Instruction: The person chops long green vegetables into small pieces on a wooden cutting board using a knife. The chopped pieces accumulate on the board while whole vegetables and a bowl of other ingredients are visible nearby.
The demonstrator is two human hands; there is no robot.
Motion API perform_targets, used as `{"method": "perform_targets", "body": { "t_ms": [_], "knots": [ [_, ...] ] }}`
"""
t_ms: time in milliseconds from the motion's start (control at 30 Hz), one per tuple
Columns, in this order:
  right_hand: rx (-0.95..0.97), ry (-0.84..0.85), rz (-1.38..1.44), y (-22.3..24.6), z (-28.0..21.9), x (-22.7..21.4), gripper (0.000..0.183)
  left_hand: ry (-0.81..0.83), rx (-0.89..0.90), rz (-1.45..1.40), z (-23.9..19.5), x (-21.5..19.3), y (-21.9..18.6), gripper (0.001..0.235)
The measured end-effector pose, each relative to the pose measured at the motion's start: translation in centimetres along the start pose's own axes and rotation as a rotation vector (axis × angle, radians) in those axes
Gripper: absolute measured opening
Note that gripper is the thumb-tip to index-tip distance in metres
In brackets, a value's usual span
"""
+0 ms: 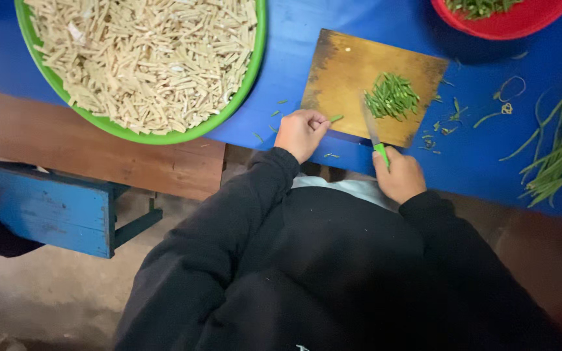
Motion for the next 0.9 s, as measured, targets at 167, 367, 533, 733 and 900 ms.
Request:
{"method": "perform_targets", "body": {
  "t_ms": [167,367,533,733,900],
  "knots": [
    [0.059,0.02,-0.214,1.6,-1.4,0.2,0.032,0.058,-0.114,-0.047,0.9,2.1,1.1,0.019],
    [0.113,0.117,-0.35,2.1,-1.8,0.1,0.033,0.116,-0.194,-0.082,1.1,2.2,1.2,0.02],
    [0.135,0.234,-0.343,2.0,0.0,1.2,0.036,0.177,-0.241,-0.134,1.4,2.5,1.5,0.021],
    [0.143,0.251,-0.279,-0.1,-0.2,2.9,0.036,0.052,-0.068,-0.047,1.6,1.6,1.0,0.019],
    [0.181,0.283,-0.36,-3.2,-3.3,3.2,0.036,-0.026,-0.06,-0.006,1.6,-0.2,1.2,0.015]
  ]
}}
Point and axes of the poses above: each hand's wrist, its own z-axis towards the middle knuckle, its own x-axis out of the palm, y = z × x, the point moved 8 cm from there along z, towards the middle knuckle, and after that the axes turned 10 degrees about y, right-handed, at the moved point
